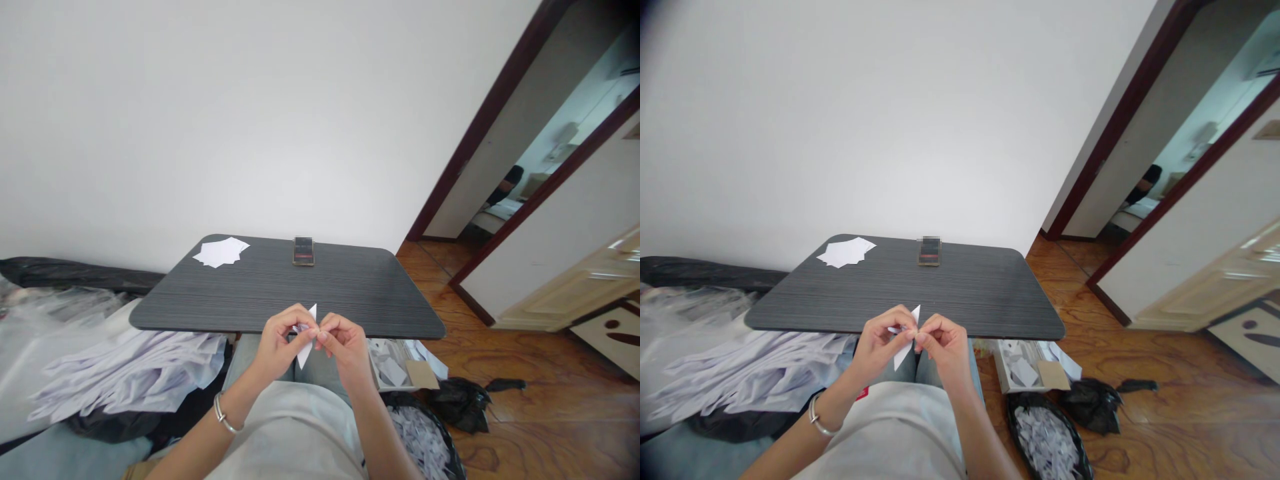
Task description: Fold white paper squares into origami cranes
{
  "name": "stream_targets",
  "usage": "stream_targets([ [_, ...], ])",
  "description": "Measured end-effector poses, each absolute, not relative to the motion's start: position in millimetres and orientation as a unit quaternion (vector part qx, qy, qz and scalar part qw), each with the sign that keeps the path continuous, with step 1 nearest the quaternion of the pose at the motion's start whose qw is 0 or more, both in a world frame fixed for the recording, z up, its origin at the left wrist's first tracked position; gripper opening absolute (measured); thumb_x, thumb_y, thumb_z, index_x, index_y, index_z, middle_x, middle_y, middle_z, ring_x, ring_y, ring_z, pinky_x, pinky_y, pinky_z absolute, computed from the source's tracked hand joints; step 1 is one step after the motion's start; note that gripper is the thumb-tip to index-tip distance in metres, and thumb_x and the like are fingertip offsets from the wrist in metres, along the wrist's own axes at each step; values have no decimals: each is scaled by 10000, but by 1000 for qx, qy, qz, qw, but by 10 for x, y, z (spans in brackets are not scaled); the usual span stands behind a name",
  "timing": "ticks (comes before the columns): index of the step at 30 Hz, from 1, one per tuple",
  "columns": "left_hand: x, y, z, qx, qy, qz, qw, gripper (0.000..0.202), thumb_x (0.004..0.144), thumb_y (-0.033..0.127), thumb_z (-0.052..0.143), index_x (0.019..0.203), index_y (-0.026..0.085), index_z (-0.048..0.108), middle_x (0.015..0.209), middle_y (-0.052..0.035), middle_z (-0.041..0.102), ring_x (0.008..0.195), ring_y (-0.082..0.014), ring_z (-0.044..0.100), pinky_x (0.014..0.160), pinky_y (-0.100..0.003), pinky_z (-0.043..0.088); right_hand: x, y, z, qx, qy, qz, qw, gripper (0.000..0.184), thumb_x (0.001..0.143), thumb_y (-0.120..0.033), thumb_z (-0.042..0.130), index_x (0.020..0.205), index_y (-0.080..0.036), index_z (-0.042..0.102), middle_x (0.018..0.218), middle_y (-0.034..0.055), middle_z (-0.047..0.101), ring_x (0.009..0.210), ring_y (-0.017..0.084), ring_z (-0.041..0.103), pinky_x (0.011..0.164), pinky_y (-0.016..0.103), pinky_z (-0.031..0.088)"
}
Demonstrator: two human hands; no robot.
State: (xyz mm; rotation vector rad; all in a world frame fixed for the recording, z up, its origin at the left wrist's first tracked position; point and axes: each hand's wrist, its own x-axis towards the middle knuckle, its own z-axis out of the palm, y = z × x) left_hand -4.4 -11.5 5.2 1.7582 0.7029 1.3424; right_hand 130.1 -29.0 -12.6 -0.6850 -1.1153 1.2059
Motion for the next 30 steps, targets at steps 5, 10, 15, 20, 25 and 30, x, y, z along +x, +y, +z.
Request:
stream_targets([
  [5,-15,-92,31,625,280,552,476,144,739,248,644,641,142,636,658,-18,565,627,-119,498,584,-227,362,1292,-309,-113,-308,-495,504,637,66,711,-232,682,688,-183,644,630,-18,544,510,83,530,381,166,312],
  [10,7,-88,47,545,284,536,579,162,697,263,684,620,129,635,619,-3,562,566,-93,468,546,-212,343,1297,-320,-97,-323,-501,482,642,63,744,-244,653,725,-184,658,642,-9,557,521,86,533,387,165,327],
  [15,12,-99,82,494,324,517,620,197,658,303,715,657,118,646,596,0,583,536,-86,463,527,-208,334,1309,-295,-111,-342,-497,470,644,198,813,-321,567,726,-168,657,647,20,600,521,99,532,395,184,339],
  [20,16,-91,83,485,339,505,629,226,638,323,726,700,116,656,595,0,605,517,-78,461,518,-200,330,1306,-280,-124,-360,-476,473,648,200,791,-346,592,732,-164,650,629,10,595,487,82,499,388,179,304],
  [25,39,-68,56,491,338,497,631,226,634,327,727,693,127,641,592,10,599,520,-80,470,517,-197,334,1307,-280,-104,-385,-473,472,636,145,752,-299,632,705,-162,629,560,-21,546,468,73,456,403,181,281],
  [30,60,-68,53,498,334,492,631,226,640,327,723,683,128,625,580,22,573,523,-76,463,523,-193,338,1311,-256,-116,-391,-482,449,643,149,736,-267,632,638,-161,596,492,-50,488,421,63,396,412,195,275],
])
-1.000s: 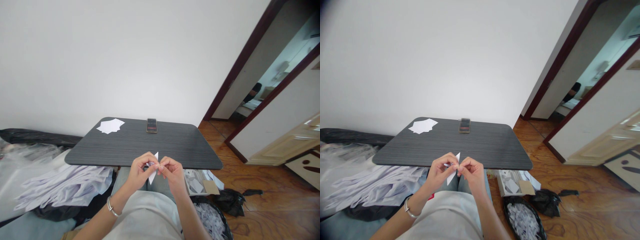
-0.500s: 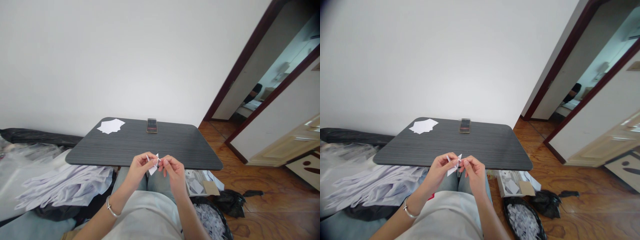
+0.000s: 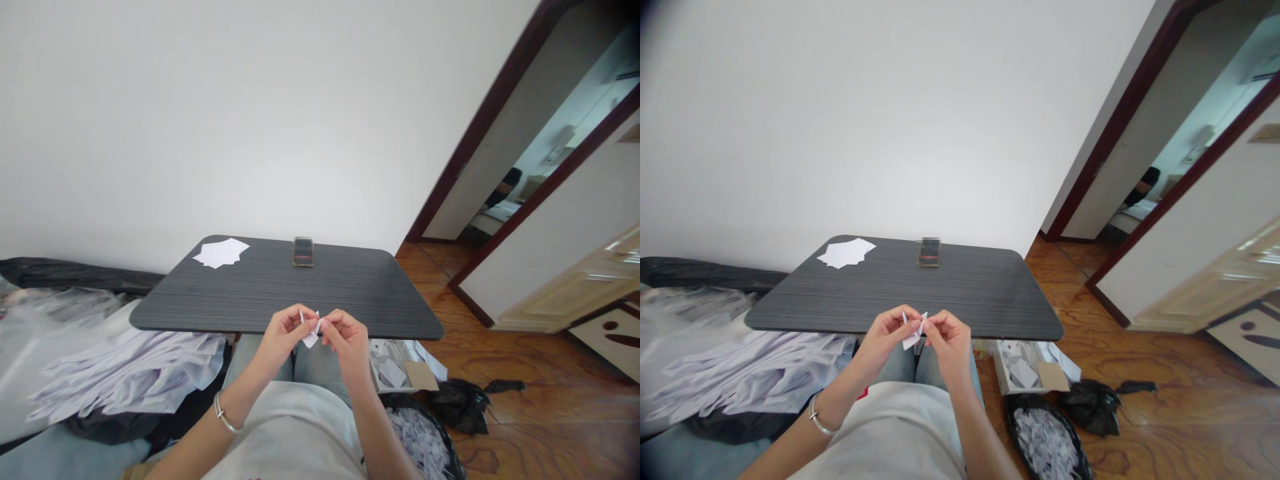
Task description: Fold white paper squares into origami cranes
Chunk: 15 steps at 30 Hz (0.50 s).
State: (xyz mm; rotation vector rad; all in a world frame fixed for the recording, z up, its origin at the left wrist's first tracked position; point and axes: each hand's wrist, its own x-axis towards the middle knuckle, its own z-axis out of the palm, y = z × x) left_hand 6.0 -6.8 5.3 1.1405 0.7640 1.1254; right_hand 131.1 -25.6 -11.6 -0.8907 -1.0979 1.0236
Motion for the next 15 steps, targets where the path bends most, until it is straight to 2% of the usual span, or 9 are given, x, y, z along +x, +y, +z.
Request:
stream_targets([
  [5,60,-63,51,504,334,488,630,232,675,345,692,701,124,625,603,12,585,544,-80,477,540,-194,350,1309,-226,-149,-401,-479,439,645,181,733,-289,632,613,-163,580,471,-52,492,403,65,407,412,199,297],
  [10,29,-38,37,504,347,506,608,219,692,334,676,744,124,638,667,-9,617,591,-101,516,583,-208,398,1329,-196,-169,-400,-444,445,667,209,786,-368,576,752,-164,605,599,-9,580,444,78,475,391,192,280],
  [13,5,-19,28,503,352,524,591,203,713,323,656,769,129,642,761,-32,643,653,-122,554,639,-232,443,1354,-181,-187,-398,-430,437,682,269,815,-389,539,672,-164,577,575,-16,554,428,67,446,397,191,274],
  [15,-11,-6,15,511,357,545,561,195,719,314,650,794,133,646,817,-46,659,709,-140,578,688,-250,459,1369,-172,-203,-401,-441,454,662,335,819,-416,524,607,-160,562,548,-11,551,419,68,446,398,192,275],
])
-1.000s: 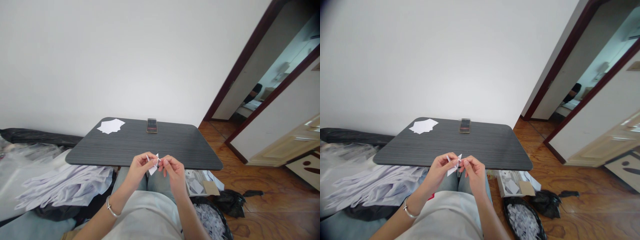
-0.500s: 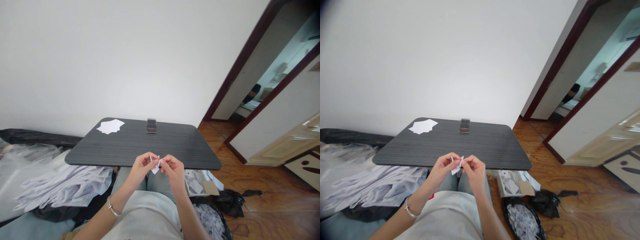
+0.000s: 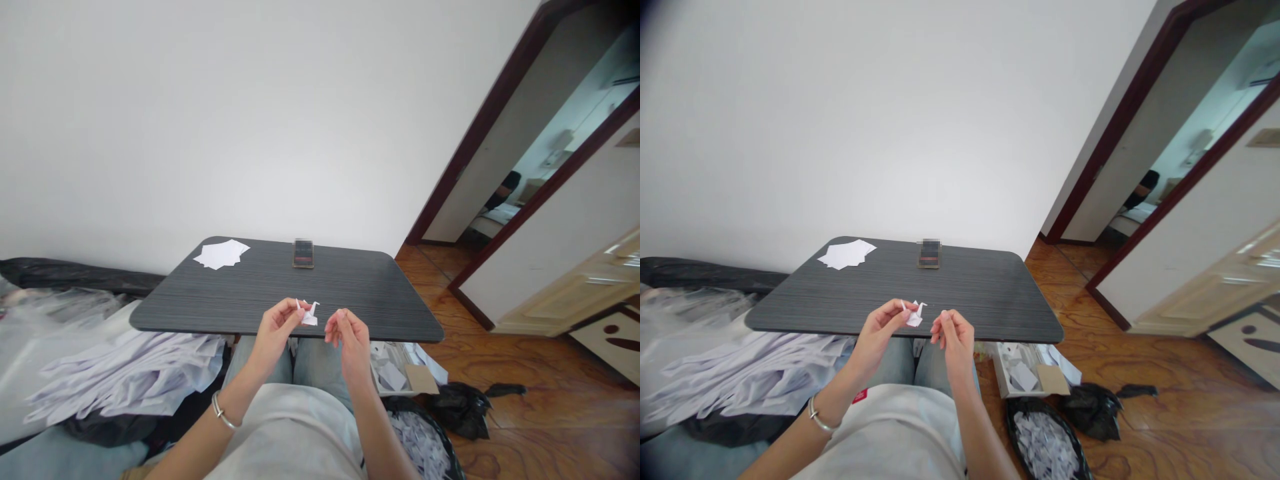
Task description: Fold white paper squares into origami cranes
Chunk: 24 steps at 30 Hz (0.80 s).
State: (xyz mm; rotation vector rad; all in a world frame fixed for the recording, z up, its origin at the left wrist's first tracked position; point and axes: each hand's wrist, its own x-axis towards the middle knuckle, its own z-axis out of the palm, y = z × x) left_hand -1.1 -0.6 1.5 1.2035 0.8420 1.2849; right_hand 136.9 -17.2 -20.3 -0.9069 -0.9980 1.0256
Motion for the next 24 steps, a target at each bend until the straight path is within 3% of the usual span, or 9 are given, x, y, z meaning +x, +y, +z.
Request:
stream_targets([
  [6,-33,7,-49,572,362,569,466,166,757,249,605,875,141,651,1015,-100,664,942,-206,600,854,-301,444,1361,-166,-214,-386,-475,517,598,418,785,-527,507,654,-143,608,556,21,590,434,90,503,381,187,282],
  [11,-26,-23,-63,621,353,558,422,156,782,183,547,900,160,645,1063,-94,642,1007,-208,581,899,-315,428,1309,-181,-179,-393,-508,534,550,325,731,-455,608,660,-139,624,568,11,593,437,80,495,379,178,294],
  [16,-29,-50,-55,626,310,563,442,215,801,136,477,950,152,631,1061,-95,626,1037,-210,556,929,-331,407,1304,-157,-193,-413,-485,520,569,315,744,-434,589,639,-138,616,544,8,589,424,81,487,373,180,288],
  [20,-29,-37,-60,566,316,616,447,186,813,200,513,984,159,573,1050,-88,586,973,-193,569,884,-324,435,1334,-140,-220,-429,-493,495,572,309,747,-419,584,610,-142,603,529,7,582,420,84,483,375,184,292],
  [24,-43,26,-67,503,363,644,449,291,737,245,631,999,182,521,1019,-57,550,833,-141,567,715,-243,470,1354,-141,-244,-443,-522,462,565,297,774,-395,559,611,-149,596,523,-3,574,426,83,476,403,190,318],
])
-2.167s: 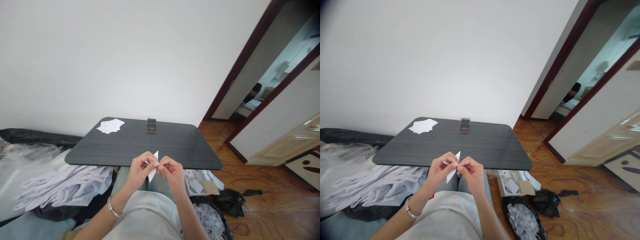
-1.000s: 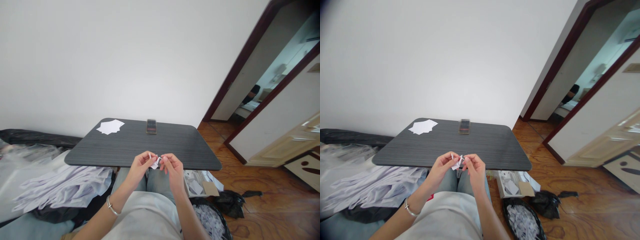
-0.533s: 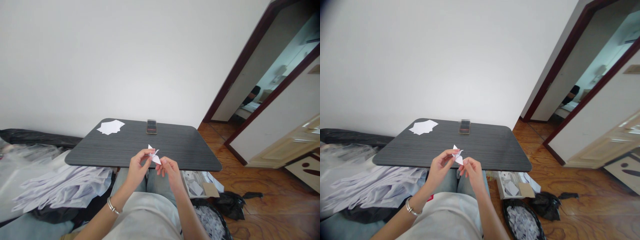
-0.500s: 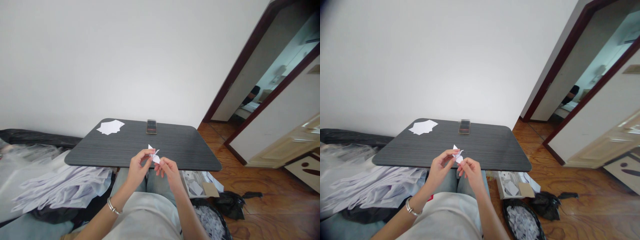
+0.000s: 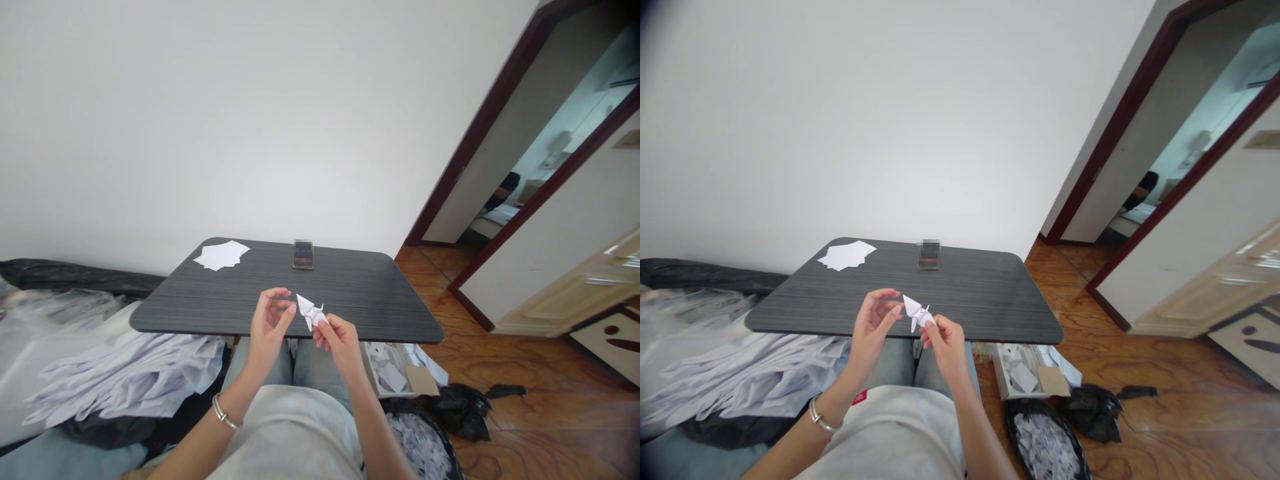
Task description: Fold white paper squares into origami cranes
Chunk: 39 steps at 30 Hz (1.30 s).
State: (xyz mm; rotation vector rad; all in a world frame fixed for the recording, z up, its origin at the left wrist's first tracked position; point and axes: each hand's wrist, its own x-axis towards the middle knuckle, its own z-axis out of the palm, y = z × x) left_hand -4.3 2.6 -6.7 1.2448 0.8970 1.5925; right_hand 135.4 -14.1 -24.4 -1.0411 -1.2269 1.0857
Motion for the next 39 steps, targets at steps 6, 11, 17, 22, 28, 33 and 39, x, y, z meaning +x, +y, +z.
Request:
stream_targets([
  [6,-48,77,-67,534,372,539,535,192,686,289,678,722,131,576,679,-2,564,620,-100,495,562,-193,404,1343,-161,-242,-457,-572,432,526,308,806,-383,523,599,-163,579,521,-14,557,443,93,476,431,200,330],
  [11,-31,65,-87,545,365,519,548,236,714,326,650,630,130,549,585,27,520,538,-78,434,514,-183,348,1321,-170,-231,-460,-554,426,547,279,812,-385,521,631,-173,539,529,-26,539,449,92,477,443,198,334],
  [17,-18,67,-95,563,365,522,526,295,724,379,626,588,145,510,543,41,463,509,-77,389,493,-190,316,1294,-168,-256,-441,-550,443,554,279,801,-385,540,620,-172,528,535,-24,540,450,86,475,429,194,348],
  [22,-6,52,-87,577,353,510,532,361,737,420,596,539,160,442,490,56,410,479,-75,364,493,-199,300,1289,-174,-250,-422,-555,465,546,321,811,-411,513,595,-173,505,518,-25,539,433,81,465,410,187,326],
  [28,-4,14,-42,605,326,460,562,366,767,447,536,546,176,428,450,49,427,438,-87,363,478,-216,278,1289,-179,-240,-408,-552,482,544,355,811,-433,509,569,-175,483,471,-45,487,393,69,409,396,183,309],
  [33,-17,13,-33,622,338,483,515,362,790,401,517,533,171,409,481,54,371,477,-83,310,499,-216,262,1284,-195,-237,-399,-544,479,561,350,821,-414,502,563,-181,453,471,-52,439,404,68,367,401,187,285],
  [39,11,-8,-34,598,344,497,526,365,784,412,516,539,173,390,502,59,323,479,-81,261,481,-218,224,1259,-212,-236,-393,-524,478,585,356,820,-424,502,564,-184,437,473,-59,411,409,68,335,406,192,262],
])
